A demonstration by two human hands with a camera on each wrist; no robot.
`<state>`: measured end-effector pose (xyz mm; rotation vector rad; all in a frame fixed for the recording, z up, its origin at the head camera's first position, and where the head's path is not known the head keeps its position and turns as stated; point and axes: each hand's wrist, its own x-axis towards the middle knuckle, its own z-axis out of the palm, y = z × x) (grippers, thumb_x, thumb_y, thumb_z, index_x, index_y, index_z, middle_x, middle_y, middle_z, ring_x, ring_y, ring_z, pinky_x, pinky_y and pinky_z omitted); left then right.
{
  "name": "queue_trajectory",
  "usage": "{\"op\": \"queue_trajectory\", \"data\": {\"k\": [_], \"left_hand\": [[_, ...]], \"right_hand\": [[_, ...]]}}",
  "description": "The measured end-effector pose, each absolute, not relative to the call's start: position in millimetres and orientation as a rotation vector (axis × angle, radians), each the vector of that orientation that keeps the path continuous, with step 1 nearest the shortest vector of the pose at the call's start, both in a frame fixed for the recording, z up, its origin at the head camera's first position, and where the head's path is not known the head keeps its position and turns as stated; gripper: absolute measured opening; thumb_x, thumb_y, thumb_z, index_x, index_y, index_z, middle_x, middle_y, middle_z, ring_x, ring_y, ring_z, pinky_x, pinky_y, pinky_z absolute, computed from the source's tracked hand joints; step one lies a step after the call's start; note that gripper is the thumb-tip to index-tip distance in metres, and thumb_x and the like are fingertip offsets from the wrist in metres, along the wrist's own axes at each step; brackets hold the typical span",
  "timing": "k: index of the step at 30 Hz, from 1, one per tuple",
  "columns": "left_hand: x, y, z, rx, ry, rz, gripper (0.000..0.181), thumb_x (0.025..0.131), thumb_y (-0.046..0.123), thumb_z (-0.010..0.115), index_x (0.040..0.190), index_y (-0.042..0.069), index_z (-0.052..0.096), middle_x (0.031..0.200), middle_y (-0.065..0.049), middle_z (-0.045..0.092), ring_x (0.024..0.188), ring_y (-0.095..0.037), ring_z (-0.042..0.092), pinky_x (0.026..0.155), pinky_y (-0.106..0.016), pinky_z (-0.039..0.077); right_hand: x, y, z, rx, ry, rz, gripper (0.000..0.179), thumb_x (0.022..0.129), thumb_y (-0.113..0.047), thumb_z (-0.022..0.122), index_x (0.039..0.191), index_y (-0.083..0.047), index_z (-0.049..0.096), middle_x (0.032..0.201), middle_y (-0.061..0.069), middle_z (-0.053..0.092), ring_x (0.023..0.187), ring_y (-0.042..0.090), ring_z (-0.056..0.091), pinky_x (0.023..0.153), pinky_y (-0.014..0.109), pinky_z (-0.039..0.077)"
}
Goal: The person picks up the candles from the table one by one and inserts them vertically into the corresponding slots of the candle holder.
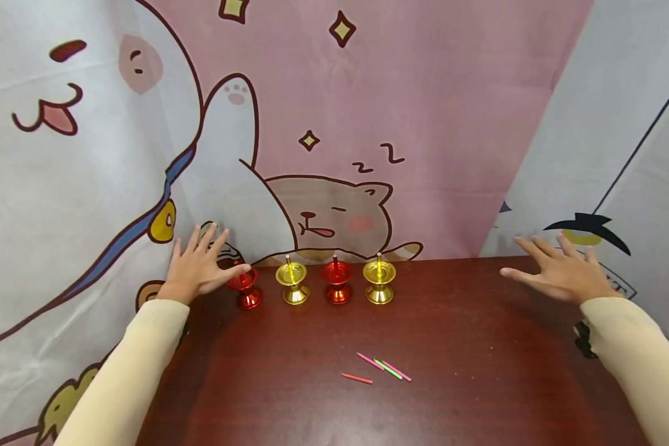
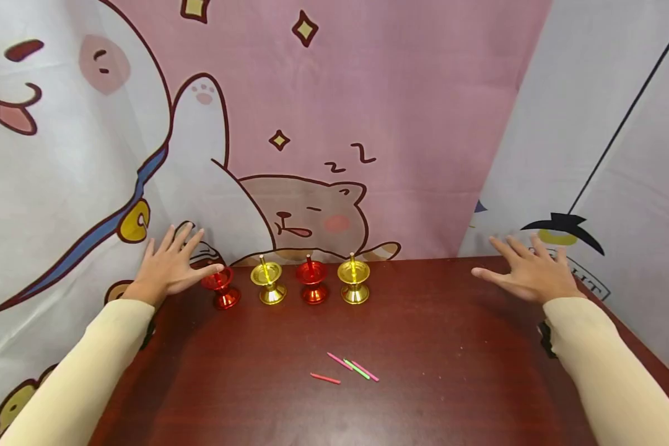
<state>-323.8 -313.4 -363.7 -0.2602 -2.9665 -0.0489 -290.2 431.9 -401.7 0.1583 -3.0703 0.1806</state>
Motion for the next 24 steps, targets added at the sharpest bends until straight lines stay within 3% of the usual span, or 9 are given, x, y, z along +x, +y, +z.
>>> {"op": "queue_trajectory", "data": {"k": [5, 12, 24], "left_hand": [[-315.9, -302.0, -357.9, -0.318, -2.921, -0.036, 0.114, 0.095, 0.090, 0.047, 0.177, 0.014, 0.023, 0.182, -0.021, 0.013, 0.166, -0.050, 0.006, 0.125, -0.078, -0.001], [-301.8, -281.9, -355.0, -0.409, -2.844, -0.096, 0.114, 0.094, 0.087, 0.055, 0.177, 0.014, 0.025, 0.183, -0.016, 0.011, 0.167, -0.046, 0.005, 0.127, -0.075, 0.001], [-270.4, -235.3, -344.9, -0.587, -2.716, -0.196, 0.114, 0.093, 0.082, 0.063, 0.179, 0.024, 0.014, 0.185, -0.006, 0.008, 0.169, -0.035, 0.000, 0.130, -0.069, 0.002]], "right_hand": [[-288.8, 415.7, -398.3, 0.237, -3.039, 0.125, 0.106, 0.100, -0.081, 0.053, 0.176, -0.016, 0.020, 0.172, 0.035, 0.026, 0.157, 0.067, 0.004, 0.111, 0.092, 0.000], [-284.0, 386.3, -396.6, 0.373, -3.011, 0.128, 0.103, 0.100, -0.078, 0.058, 0.177, -0.022, 0.021, 0.176, 0.027, 0.026, 0.161, 0.060, 0.006, 0.115, 0.089, -0.002], [-266.0, 314.8, -391.5, 0.667, -2.864, 0.165, 0.097, 0.096, -0.074, 0.068, 0.174, -0.029, 0.033, 0.176, 0.016, 0.036, 0.164, 0.049, 0.017, 0.122, 0.082, 0.008]]}}
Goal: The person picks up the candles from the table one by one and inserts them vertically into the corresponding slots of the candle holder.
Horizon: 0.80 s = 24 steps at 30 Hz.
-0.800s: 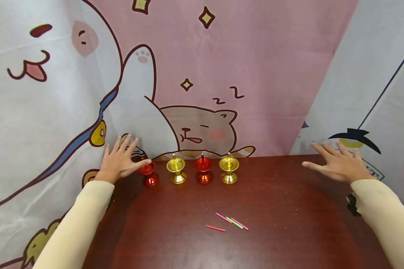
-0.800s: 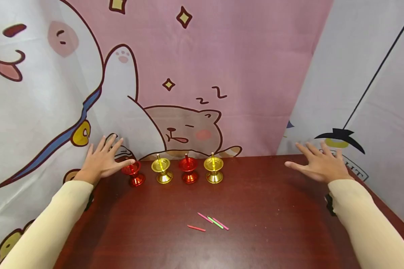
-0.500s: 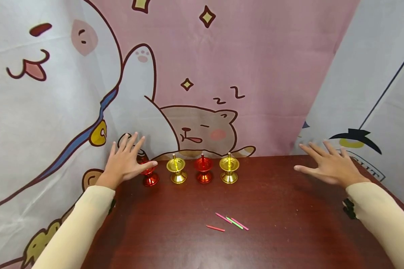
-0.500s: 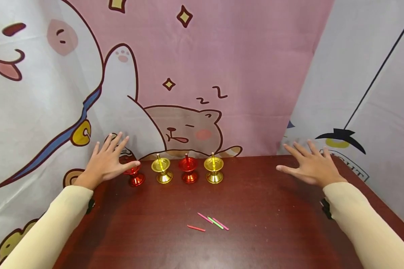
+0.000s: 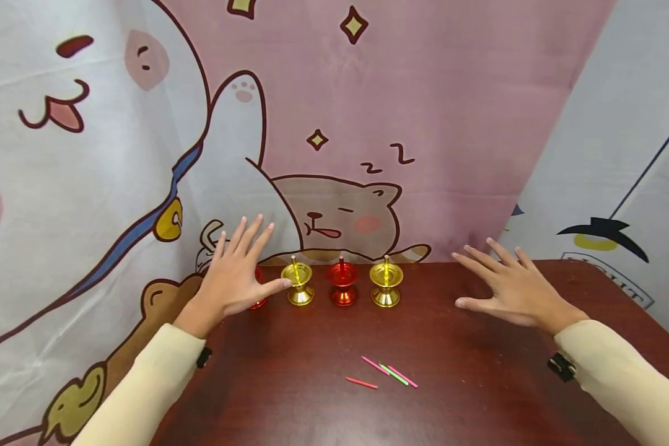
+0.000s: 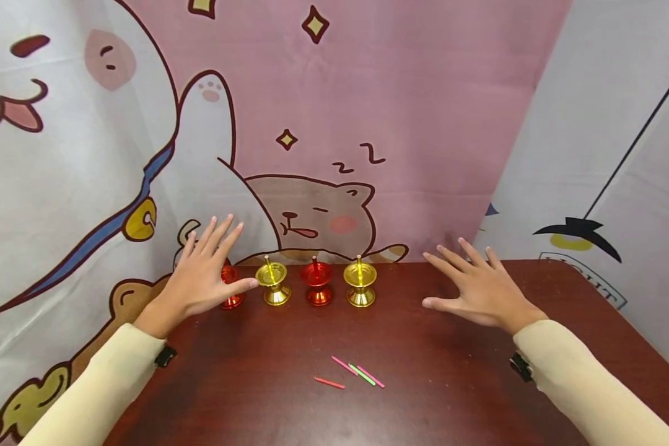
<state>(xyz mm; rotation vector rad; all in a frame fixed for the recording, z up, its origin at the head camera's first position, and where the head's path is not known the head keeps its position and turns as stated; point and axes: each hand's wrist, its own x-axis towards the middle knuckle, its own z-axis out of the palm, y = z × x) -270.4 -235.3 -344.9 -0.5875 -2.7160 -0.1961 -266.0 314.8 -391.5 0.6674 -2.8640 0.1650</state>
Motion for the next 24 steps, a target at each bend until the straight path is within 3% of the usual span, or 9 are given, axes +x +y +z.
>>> {"op": "queue_trajectory", "data": {"k": [11, 17, 24], "left_hand": [[-239.1, -177.8, -359.0, -0.806, -2.569, -0.399, 0.103, 0.096, 0.075, 0.063, 0.178, 0.026, 0.023, 0.181, -0.001, 0.025, 0.169, -0.028, 0.012, 0.132, -0.064, 0.008], [-230.0, -149.4, -375.5, -0.888, -2.532, -0.655, 0.091, 0.098, 0.055, 0.074, 0.172, 0.019, 0.037, 0.172, -0.005, 0.042, 0.162, -0.029, 0.032, 0.129, -0.062, 0.026], [-229.6, -122.5, -396.0, -0.885, -2.627, -1.033, 0.077, 0.099, 0.033, 0.082, 0.166, 0.014, 0.048, 0.161, -0.005, 0.054, 0.150, -0.026, 0.048, 0.123, -0.054, 0.039]], "right_hand": [[-236.4, 257.7, -399.6, 0.873, -2.790, 0.491, 0.086, 0.096, -0.062, 0.078, 0.168, -0.029, 0.046, 0.165, 0.007, 0.054, 0.159, 0.046, 0.032, 0.117, 0.079, 0.028], [-215.0, 232.8, -403.7, 0.973, -2.819, 0.948, 0.077, 0.099, -0.049, 0.081, 0.165, -0.024, 0.050, 0.145, 0.001, 0.066, 0.140, 0.037, 0.055, 0.105, 0.067, 0.048], [-204.0, 214.1, -418.9, 1.136, -2.864, 1.247, 0.080, 0.094, -0.038, 0.088, 0.161, -0.014, 0.051, 0.137, 0.006, 0.070, 0.128, 0.033, 0.066, 0.098, 0.054, 0.057]]}}
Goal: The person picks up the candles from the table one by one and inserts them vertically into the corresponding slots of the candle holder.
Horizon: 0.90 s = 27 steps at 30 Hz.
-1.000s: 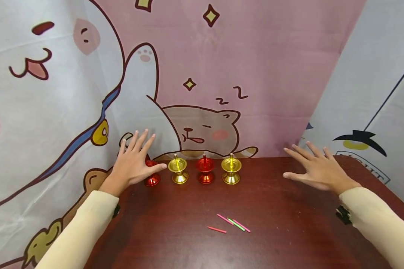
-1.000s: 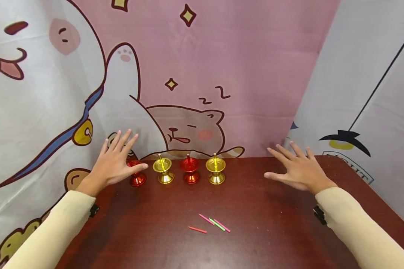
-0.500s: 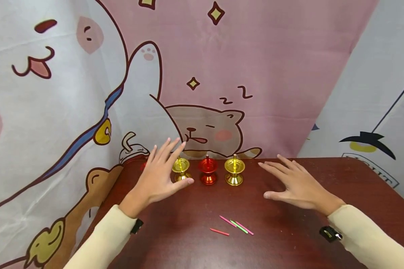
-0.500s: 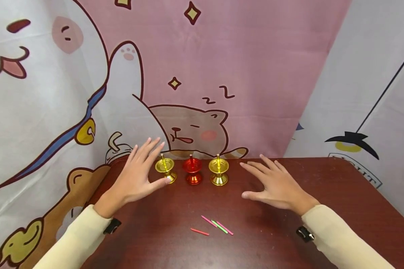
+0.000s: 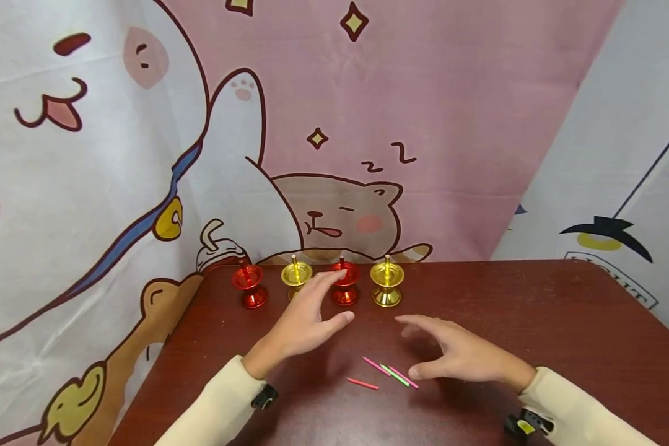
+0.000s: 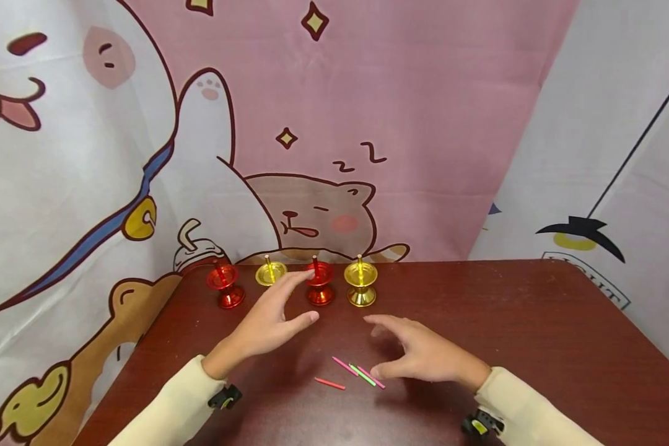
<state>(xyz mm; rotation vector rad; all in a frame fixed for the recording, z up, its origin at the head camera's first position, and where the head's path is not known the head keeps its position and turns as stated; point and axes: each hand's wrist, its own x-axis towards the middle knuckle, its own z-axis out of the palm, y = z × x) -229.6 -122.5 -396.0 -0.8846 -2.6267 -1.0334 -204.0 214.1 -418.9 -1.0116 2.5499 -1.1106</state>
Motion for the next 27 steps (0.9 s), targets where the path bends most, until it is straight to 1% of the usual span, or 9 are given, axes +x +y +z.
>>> {"op": "queue_trajectory", "data": {"k": [3, 4, 7, 10, 13, 16, 21, 25, 27], "left_hand": [[-232.4, -112.7, -405.1, -0.901, -2.669, -1.168, 0.072, 0.099, 0.030, 0.081, 0.163, 0.014, 0.051, 0.156, -0.004, 0.059, 0.146, -0.023, 0.053, 0.121, -0.051, 0.042], [-233.5, -109.6, -407.7, -0.912, -2.683, -1.210, 0.072, 0.100, 0.031, 0.080, 0.163, 0.014, 0.051, 0.155, -0.004, 0.060, 0.145, -0.022, 0.054, 0.120, -0.051, 0.043], [-237.1, -100.5, -414.5, -0.939, -2.732, -1.279, 0.075, 0.100, 0.034, 0.079, 0.165, 0.014, 0.048, 0.156, -0.006, 0.060, 0.143, -0.025, 0.056, 0.118, -0.052, 0.045], [-241.8, -92.0, -419.4, -0.956, -2.768, -1.331, 0.084, 0.099, 0.036, 0.079, 0.170, 0.013, 0.039, 0.161, -0.010, 0.054, 0.145, -0.032, 0.055, 0.119, -0.055, 0.045], [-248.1, -83.7, -422.8, -0.955, -2.785, -1.374, 0.095, 0.098, 0.036, 0.079, 0.174, 0.011, 0.028, 0.166, -0.016, 0.048, 0.149, -0.036, 0.051, 0.121, -0.057, 0.042], [-254.0, -76.2, -424.5, -0.949, -2.799, -1.421, 0.100, 0.098, 0.033, 0.078, 0.176, 0.011, 0.019, 0.168, -0.022, 0.044, 0.152, -0.040, 0.047, 0.122, -0.059, 0.040], [-262.5, -65.6, -427.0, -0.920, -2.825, -1.447, 0.106, 0.098, 0.033, 0.078, 0.177, 0.010, 0.012, 0.170, -0.024, 0.040, 0.155, -0.041, 0.043, 0.123, -0.058, 0.038], [-268.2, -59.3, -428.2, -0.881, -2.825, -1.473, 0.108, 0.098, 0.034, 0.078, 0.177, 0.010, 0.008, 0.170, -0.023, 0.041, 0.156, -0.040, 0.043, 0.125, -0.055, 0.038], [-270.7, -56.9, -429.2, -0.871, -2.825, -1.482, 0.109, 0.098, 0.034, 0.078, 0.177, 0.011, 0.007, 0.173, -0.022, 0.038, 0.157, -0.040, 0.041, 0.126, -0.054, 0.036]], "right_hand": [[-205.5, 209.4, -429.5, -1.051, 2.469, -1.149, 0.078, 0.092, -0.031, 0.091, 0.156, -0.005, 0.054, 0.130, 0.007, 0.072, 0.118, 0.028, 0.068, 0.092, 0.043, 0.060], [-206.1, 208.1, -432.7, -1.071, 2.445, -1.164, 0.076, 0.091, -0.028, 0.091, 0.153, -0.002, 0.056, 0.127, 0.007, 0.072, 0.114, 0.027, 0.069, 0.089, 0.040, 0.060], [-206.6, 204.9, -440.5, -1.133, 2.426, -1.167, 0.066, 0.090, -0.022, 0.092, 0.144, 0.003, 0.063, 0.116, 0.004, 0.073, 0.104, 0.021, 0.070, 0.082, 0.035, 0.061], [-206.4, 201.7, -444.8, -1.180, 2.446, -1.135, 0.053, 0.089, -0.017, 0.092, 0.133, 0.001, 0.069, 0.106, -0.001, 0.073, 0.096, 0.014, 0.069, 0.077, 0.032, 0.061], [-206.1, 197.8, -445.5, -1.160, 2.459, -1.108, 0.043, 0.087, -0.011, 0.092, 0.125, -0.002, 0.074, 0.098, -0.005, 0.071, 0.088, 0.009, 0.068, 0.073, 0.029, 0.061], [-206.3, 194.8, -446.1, -1.098, 2.456, -1.095, 0.036, 0.086, -0.008, 0.093, 0.117, -0.005, 0.076, 0.091, -0.008, 0.069, 0.081, 0.005, 0.065, 0.070, 0.026, 0.058], [-208.7, 195.7, -450.1, -1.056, 2.442, -1.107, 0.029, 0.083, -0.007, 0.094, 0.107, -0.009, 0.079, 0.084, -0.013, 0.069, 0.077, 0.001, 0.064, 0.069, 0.025, 0.057], [-211.5, 199.2, -453.1, -1.066, 2.424, -1.138, 0.027, 0.083, -0.006, 0.095, 0.104, -0.010, 0.079, 0.083, -0.014, 0.070, 0.076, 0.001, 0.065, 0.069, 0.025, 0.057], [-212.2, 201.2, -454.2, -1.063, 2.417, -1.149, 0.026, 0.083, -0.006, 0.095, 0.103, -0.011, 0.079, 0.083, -0.014, 0.070, 0.076, 0.001, 0.065, 0.069, 0.025, 0.058]]}}
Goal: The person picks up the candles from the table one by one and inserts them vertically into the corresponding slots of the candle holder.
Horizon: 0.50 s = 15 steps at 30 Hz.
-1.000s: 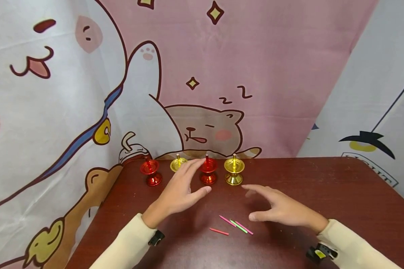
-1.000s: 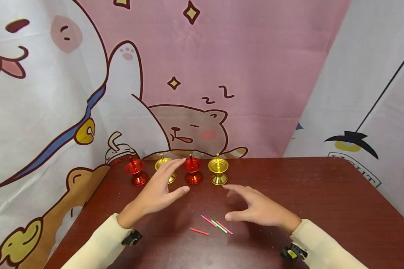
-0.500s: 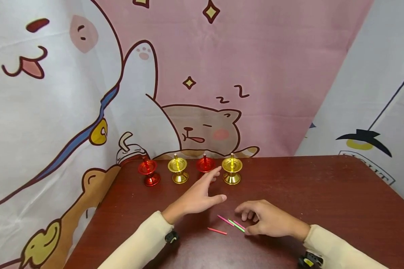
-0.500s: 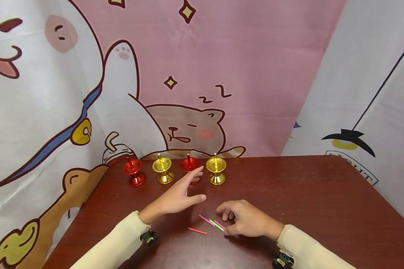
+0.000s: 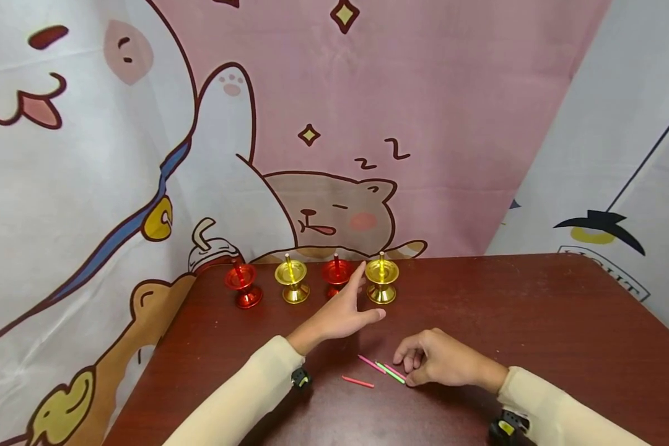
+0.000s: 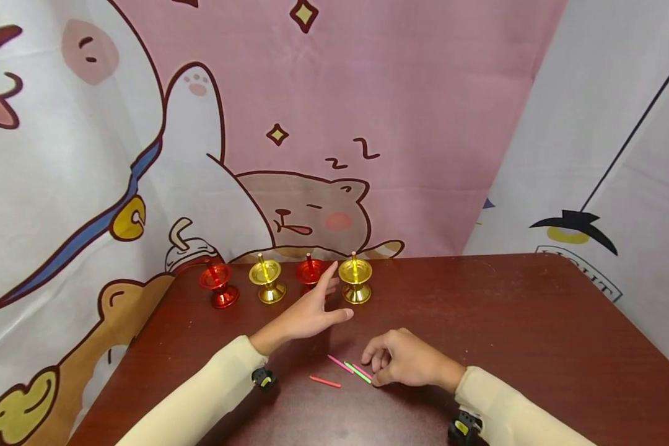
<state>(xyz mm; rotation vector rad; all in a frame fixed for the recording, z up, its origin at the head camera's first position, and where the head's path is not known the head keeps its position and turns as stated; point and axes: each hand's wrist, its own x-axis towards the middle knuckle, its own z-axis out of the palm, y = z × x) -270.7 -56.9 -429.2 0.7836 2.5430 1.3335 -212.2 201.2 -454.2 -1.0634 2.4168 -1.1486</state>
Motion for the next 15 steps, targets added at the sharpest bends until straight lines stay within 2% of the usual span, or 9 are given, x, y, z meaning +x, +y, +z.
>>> {"op": "queue_trajectory", "data": {"k": [7, 15], "left_hand": [[-276.7, -53.1, -434.7, 0.754, 2.616, 1.254, 0.109, 0.099, 0.038, 0.078, 0.178, 0.013, 0.006, 0.181, -0.013, 0.022, 0.161, -0.034, 0.035, 0.128, -0.054, 0.031], [-284.9, -48.2, -440.1, 0.760, 2.565, 1.354, 0.109, 0.100, 0.036, 0.076, 0.176, 0.007, 0.004, 0.173, -0.025, 0.036, 0.158, -0.038, 0.040, 0.127, -0.055, 0.033]], "right_hand": [[-211.5, 206.6, -455.7, -1.077, 2.393, -1.202, 0.024, 0.082, -0.004, 0.094, 0.100, -0.011, 0.081, 0.082, -0.013, 0.070, 0.077, 0.001, 0.066, 0.069, 0.027, 0.059], [-212.1, 208.1, -458.3, -1.155, 2.389, -1.236, 0.024, 0.081, 0.003, 0.092, 0.095, -0.013, 0.084, 0.084, -0.010, 0.072, 0.077, 0.001, 0.065, 0.066, 0.026, 0.059]]}}
